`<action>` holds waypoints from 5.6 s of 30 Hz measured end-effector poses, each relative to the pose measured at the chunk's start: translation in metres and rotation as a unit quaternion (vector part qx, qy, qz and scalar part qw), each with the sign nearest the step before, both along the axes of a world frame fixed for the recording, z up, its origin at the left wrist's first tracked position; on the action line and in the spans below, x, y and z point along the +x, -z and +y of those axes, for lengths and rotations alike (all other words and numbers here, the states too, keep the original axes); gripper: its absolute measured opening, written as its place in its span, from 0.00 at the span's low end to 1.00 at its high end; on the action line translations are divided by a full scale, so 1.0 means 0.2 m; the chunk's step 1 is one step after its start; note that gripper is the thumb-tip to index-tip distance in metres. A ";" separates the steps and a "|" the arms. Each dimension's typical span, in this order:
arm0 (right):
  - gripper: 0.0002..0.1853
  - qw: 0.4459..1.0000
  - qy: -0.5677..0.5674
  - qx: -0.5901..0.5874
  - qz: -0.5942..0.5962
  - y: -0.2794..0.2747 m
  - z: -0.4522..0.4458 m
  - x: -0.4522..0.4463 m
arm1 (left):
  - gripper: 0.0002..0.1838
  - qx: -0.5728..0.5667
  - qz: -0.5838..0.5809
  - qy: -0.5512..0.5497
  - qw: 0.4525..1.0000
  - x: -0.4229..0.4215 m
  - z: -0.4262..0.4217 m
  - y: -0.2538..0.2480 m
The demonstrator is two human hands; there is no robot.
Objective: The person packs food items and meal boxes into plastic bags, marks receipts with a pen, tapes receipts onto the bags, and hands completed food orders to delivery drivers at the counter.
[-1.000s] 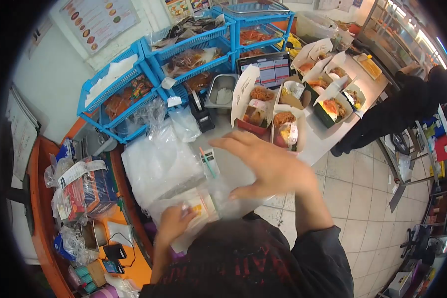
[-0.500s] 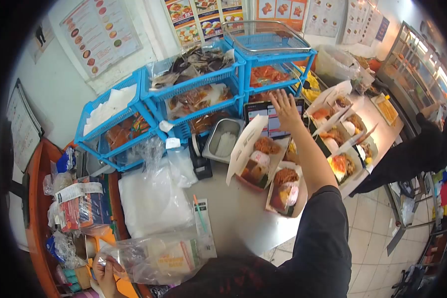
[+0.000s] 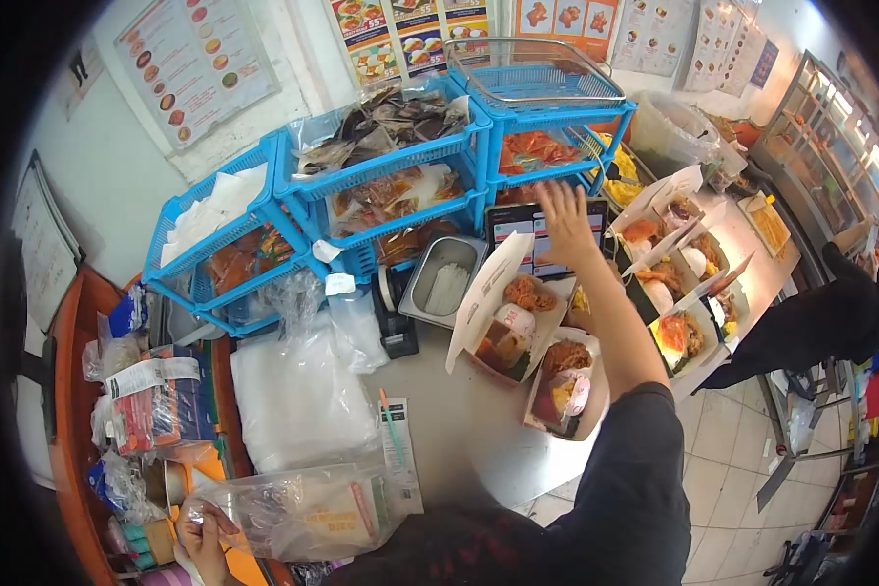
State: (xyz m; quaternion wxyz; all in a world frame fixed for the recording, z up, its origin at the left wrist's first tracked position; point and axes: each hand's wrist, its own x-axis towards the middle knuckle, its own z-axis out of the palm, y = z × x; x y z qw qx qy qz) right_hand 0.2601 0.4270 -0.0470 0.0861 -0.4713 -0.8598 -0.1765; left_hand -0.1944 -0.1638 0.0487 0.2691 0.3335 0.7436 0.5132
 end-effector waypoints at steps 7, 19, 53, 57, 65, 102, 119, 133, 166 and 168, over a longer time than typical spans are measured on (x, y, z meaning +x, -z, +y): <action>0.46 0.793 -0.320 -0.302 0.422 -0.55 -1.28 -0.55 | 0.12 -0.039 0.281 -0.040 0.958 0.07 0.05 -0.04; 0.29 0.743 -0.419 -0.510 0.104 -0.51 -2.26 -0.98 | 0.07 -0.064 0.055 0.160 0.984 0.00 -0.05 -0.32; 0.11 0.775 -0.486 -0.390 0.110 -0.40 -2.32 -1.90 | 0.41 -0.082 0.285 0.740 0.603 0.01 0.35 0.65; 0.14 0.782 -0.444 -0.398 0.182 -0.07 -2.07 -2.01 | 0.25 -0.267 -0.123 0.533 0.793 0.16 0.30 0.51; 0.15 0.641 -0.325 -0.482 0.501 -0.22 -1.68 -1.59 | 0.16 0.119 0.219 0.553 0.795 0.20 0.40 0.54; 0.12 0.906 0.305 -0.222 0.191 0.54 -0.28 -1.14 | 0.15 -0.108 -0.006 0.327 0.939 0.26 0.14 0.74; 0.07 0.892 0.110 -0.127 0.419 -0.11 -0.77 -0.94 | 0.06 0.097 0.218 0.266 0.934 0.30 0.33 0.59; 0.04 0.735 -0.232 -0.467 0.433 0.02 -1.90 -1.10 | 0.17 0.093 0.271 0.174 0.942 0.39 0.26 0.60; 0.15 0.814 -0.328 -0.297 0.378 0.21 -2.29 -1.09 | 0.19 -0.137 0.251 0.319 0.904 0.31 0.34 0.45; 0.14 0.809 -0.331 -0.287 0.392 0.20 -2.29 -1.09 | 0.18 -0.161 0.276 0.295 0.901 0.34 0.39 0.42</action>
